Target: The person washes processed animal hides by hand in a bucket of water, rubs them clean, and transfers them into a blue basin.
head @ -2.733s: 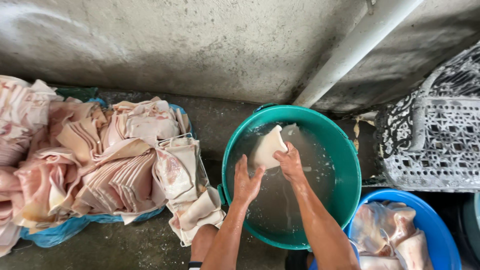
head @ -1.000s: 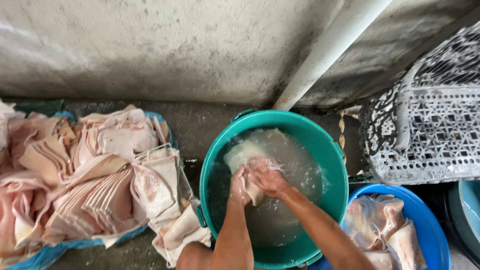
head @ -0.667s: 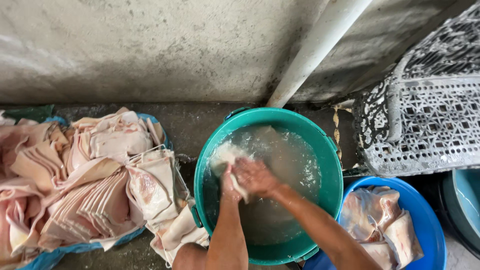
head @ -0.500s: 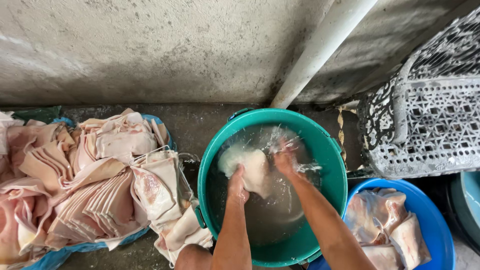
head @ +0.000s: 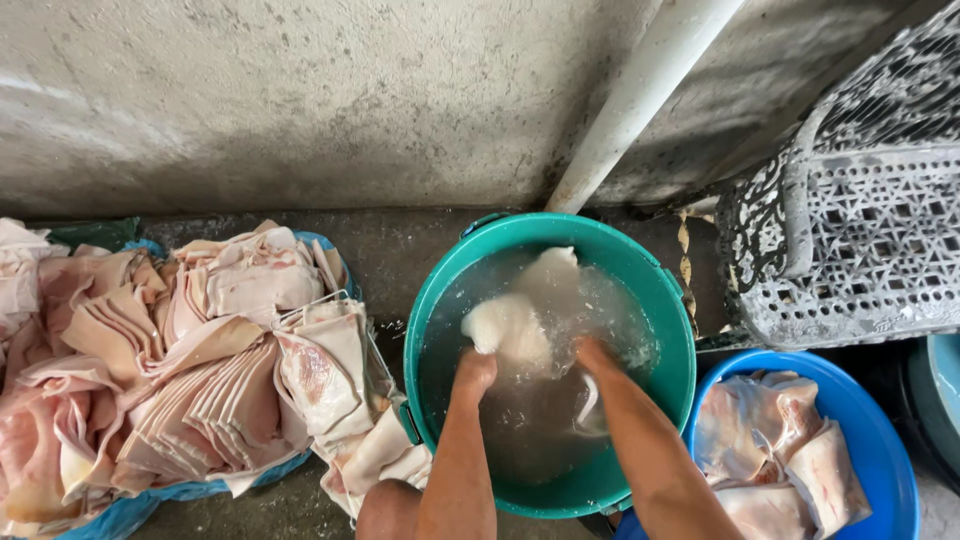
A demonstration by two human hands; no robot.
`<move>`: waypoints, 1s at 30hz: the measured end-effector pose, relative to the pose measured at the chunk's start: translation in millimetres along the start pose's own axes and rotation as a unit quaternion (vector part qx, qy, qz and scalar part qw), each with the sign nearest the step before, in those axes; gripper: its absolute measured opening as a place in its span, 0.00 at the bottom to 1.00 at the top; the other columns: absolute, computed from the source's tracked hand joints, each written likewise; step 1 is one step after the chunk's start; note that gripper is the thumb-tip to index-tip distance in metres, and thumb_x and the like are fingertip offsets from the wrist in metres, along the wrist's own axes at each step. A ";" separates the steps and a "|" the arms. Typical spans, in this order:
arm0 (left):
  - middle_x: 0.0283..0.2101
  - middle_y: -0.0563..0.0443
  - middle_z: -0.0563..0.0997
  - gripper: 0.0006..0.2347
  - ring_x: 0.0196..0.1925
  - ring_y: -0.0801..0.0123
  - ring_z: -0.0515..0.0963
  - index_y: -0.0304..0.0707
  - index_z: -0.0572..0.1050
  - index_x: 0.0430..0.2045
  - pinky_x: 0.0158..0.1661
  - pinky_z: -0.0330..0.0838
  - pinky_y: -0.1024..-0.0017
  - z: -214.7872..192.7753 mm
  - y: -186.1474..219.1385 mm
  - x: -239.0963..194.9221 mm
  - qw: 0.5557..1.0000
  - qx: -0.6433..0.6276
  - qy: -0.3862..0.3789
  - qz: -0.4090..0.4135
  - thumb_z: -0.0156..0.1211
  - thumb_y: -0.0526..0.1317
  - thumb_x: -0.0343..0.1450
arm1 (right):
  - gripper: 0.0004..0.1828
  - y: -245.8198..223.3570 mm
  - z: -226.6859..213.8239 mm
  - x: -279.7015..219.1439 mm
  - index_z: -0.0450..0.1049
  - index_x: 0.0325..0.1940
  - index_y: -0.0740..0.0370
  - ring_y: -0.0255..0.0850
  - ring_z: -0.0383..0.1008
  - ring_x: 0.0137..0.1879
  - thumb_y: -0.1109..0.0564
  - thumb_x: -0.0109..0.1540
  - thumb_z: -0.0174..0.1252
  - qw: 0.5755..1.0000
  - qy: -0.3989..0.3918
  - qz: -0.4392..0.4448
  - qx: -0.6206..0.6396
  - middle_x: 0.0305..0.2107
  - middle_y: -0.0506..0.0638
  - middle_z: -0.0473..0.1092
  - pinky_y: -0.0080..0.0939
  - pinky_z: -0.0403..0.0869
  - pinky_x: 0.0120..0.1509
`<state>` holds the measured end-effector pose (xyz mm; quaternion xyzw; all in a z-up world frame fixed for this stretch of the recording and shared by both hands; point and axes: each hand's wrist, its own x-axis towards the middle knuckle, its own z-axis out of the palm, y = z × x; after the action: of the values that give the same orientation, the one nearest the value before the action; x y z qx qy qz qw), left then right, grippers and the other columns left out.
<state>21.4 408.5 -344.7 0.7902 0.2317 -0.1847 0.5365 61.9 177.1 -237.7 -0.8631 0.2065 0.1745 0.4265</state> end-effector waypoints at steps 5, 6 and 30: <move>0.44 0.37 0.85 0.19 0.49 0.51 0.82 0.29 0.79 0.44 0.47 0.72 0.62 1.2 34.4 -37.0 0.986 -0.143 -0.020 -0.084 0.59 0.50 0.72 | 0.36 -51.3 -63.4 -9.2 0.60 0.69 0.68 0.61 0.70 0.65 0.46 0.62 0.55 0.980 -0.008 -0.073 -0.183 0.58 0.70 0.68 0.54 0.68 0.70; 0.46 0.37 0.84 0.21 0.49 0.51 0.82 0.28 0.78 0.46 0.47 0.72 0.59 -1.6 40.6 -38.5 0.972 -0.198 -0.045 -0.120 0.57 0.52 0.73 | 0.36 -61.2 -67.9 -14.3 0.60 0.69 0.69 0.61 0.70 0.66 0.47 0.61 0.55 0.973 -0.008 -0.083 -0.216 0.58 0.70 0.68 0.54 0.68 0.70; 0.46 0.38 0.81 0.23 0.43 0.55 0.82 0.26 0.76 0.52 0.41 0.80 0.59 12.6 10.2 -1.7 0.774 -0.603 -0.058 -0.182 0.63 0.50 0.72 | 0.23 -28.7 83.8 -51.7 0.64 0.70 0.55 0.57 0.60 0.71 0.48 0.72 0.43 0.830 -0.112 -0.429 -0.338 0.66 0.58 0.64 0.59 0.57 0.73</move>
<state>25.2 393.3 -340.5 0.2353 0.4037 -0.1471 0.8718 21.8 271.4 -242.2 -0.9297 -0.3059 0.1281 0.1600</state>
